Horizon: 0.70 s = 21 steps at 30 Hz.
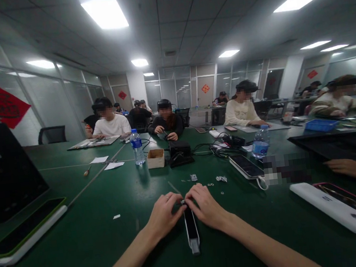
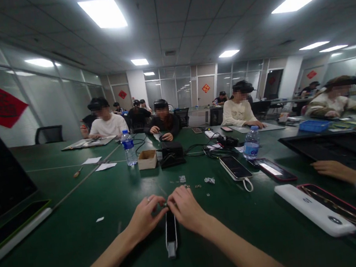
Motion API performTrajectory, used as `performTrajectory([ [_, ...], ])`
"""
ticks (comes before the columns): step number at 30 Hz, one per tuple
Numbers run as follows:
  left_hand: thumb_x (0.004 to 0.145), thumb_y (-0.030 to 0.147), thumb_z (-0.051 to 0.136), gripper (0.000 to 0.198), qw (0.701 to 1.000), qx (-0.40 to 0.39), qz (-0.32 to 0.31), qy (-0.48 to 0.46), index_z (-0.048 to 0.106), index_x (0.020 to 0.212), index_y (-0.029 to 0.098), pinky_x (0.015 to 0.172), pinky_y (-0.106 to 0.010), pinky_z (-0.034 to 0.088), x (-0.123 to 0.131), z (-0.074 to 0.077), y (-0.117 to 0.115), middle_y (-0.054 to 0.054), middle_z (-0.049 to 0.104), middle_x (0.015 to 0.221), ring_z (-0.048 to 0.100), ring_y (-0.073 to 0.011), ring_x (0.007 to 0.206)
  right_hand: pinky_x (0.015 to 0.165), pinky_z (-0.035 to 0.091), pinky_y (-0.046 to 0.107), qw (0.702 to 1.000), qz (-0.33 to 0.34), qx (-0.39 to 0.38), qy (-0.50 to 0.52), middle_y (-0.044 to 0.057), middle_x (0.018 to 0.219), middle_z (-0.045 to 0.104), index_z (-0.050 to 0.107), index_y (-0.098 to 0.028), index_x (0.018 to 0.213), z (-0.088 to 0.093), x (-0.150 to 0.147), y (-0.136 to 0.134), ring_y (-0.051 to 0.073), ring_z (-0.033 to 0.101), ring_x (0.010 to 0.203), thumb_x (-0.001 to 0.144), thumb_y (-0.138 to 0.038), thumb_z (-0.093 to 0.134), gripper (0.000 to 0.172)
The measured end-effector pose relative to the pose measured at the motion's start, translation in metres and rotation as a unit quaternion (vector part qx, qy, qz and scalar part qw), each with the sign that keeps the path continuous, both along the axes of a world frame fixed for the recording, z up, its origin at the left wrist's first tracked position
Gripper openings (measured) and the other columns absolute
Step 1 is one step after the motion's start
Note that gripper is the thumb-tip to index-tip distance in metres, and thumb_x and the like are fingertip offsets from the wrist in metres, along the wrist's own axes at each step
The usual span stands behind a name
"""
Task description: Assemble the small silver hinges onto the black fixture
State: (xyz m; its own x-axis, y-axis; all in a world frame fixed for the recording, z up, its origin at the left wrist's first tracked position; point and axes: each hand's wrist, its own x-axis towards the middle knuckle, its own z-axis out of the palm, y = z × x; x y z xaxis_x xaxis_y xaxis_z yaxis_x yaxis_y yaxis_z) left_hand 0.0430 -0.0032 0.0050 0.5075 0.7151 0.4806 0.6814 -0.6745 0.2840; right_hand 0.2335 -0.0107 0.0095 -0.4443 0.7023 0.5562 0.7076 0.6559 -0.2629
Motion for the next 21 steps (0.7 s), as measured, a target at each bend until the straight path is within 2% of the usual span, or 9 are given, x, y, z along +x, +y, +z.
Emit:
performTrajectory([
  [2, 0.088, 0.025, 0.053, 0.010, 1.000, 0.011, -0.008, 0.005, 0.058, 0.095, 0.020, 0.072, -0.028, 0.044, 0.001, -0.001, 0.000, -0.003, 0.064, 0.088, 0.058, -0.0172, 0.079, 0.077, 0.037, 0.032, 0.999, 0.022, -0.036, 0.026, 0.005, 0.089, 0.058, 0.057, -0.017, 0.088, 0.000, -0.006, -0.006, 0.018, 0.049, 0.086, 0.092, -0.018, 0.043, 0.014],
  [6, 0.091, 0.024, 0.050, 0.010, 1.000, 0.006, -0.010, 0.006, 0.059, 0.095, 0.020, 0.076, -0.029, 0.043, 0.001, -0.004, 0.001, -0.002, 0.066, 0.086, 0.059, -0.0165, 0.078, 0.080, 0.038, 0.032, 0.995, 0.023, -0.084, 0.049, 0.005, 0.090, 0.059, 0.059, -0.018, 0.090, 0.001, -0.006, -0.009, 0.017, 0.051, 0.088, 0.093, -0.020, 0.042, 0.017],
  [12, 0.088, 0.021, 0.050, 0.011, 0.998, -0.019, 0.022, -0.048, 0.061, 0.090, 0.020, 0.070, -0.026, 0.044, -0.005, -0.005, 0.008, -0.002, 0.065, 0.083, 0.058, -0.0152, 0.073, 0.083, 0.038, 0.034, 0.997, 0.044, -0.061, -0.007, 0.006, 0.101, 0.059, 0.059, -0.019, 0.110, 0.005, 0.002, -0.007, 0.018, 0.050, 0.095, 0.092, -0.024, 0.046, 0.023],
  [16, 0.085, 0.022, 0.051, 0.012, 0.993, -0.083, 0.032, -0.082, 0.062, 0.086, 0.018, 0.068, -0.024, 0.045, -0.013, 0.004, 0.013, -0.001, 0.065, 0.080, 0.057, -0.0137, 0.069, 0.085, 0.036, 0.035, 0.998, 0.001, -0.051, -0.036, 0.008, 0.102, 0.060, 0.061, -0.017, 0.108, 0.010, 0.013, 0.000, 0.019, 0.050, 0.097, 0.092, -0.024, 0.045, 0.024],
  [19, 0.084, 0.024, 0.050, 0.016, 0.986, -0.145, 0.033, -0.070, 0.064, 0.087, 0.017, 0.067, -0.025, 0.045, -0.018, 0.010, 0.014, -0.002, 0.066, 0.083, 0.057, -0.0144, 0.070, 0.084, 0.037, 0.035, 0.995, -0.036, -0.071, -0.067, 0.008, 0.099, 0.062, 0.064, -0.017, 0.101, 0.015, 0.024, 0.003, 0.020, 0.050, 0.096, 0.091, -0.023, 0.044, 0.023],
  [21, 0.084, 0.026, 0.049, 0.020, 0.982, -0.180, 0.024, -0.059, 0.066, 0.088, 0.017, 0.068, -0.025, 0.045, -0.021, 0.012, 0.014, -0.002, 0.067, 0.086, 0.058, -0.0154, 0.072, 0.083, 0.038, 0.036, 0.990, -0.037, -0.095, -0.094, 0.007, 0.097, 0.063, 0.065, -0.017, 0.096, 0.017, 0.028, 0.004, 0.020, 0.051, 0.094, 0.091, -0.024, 0.044, 0.023],
])
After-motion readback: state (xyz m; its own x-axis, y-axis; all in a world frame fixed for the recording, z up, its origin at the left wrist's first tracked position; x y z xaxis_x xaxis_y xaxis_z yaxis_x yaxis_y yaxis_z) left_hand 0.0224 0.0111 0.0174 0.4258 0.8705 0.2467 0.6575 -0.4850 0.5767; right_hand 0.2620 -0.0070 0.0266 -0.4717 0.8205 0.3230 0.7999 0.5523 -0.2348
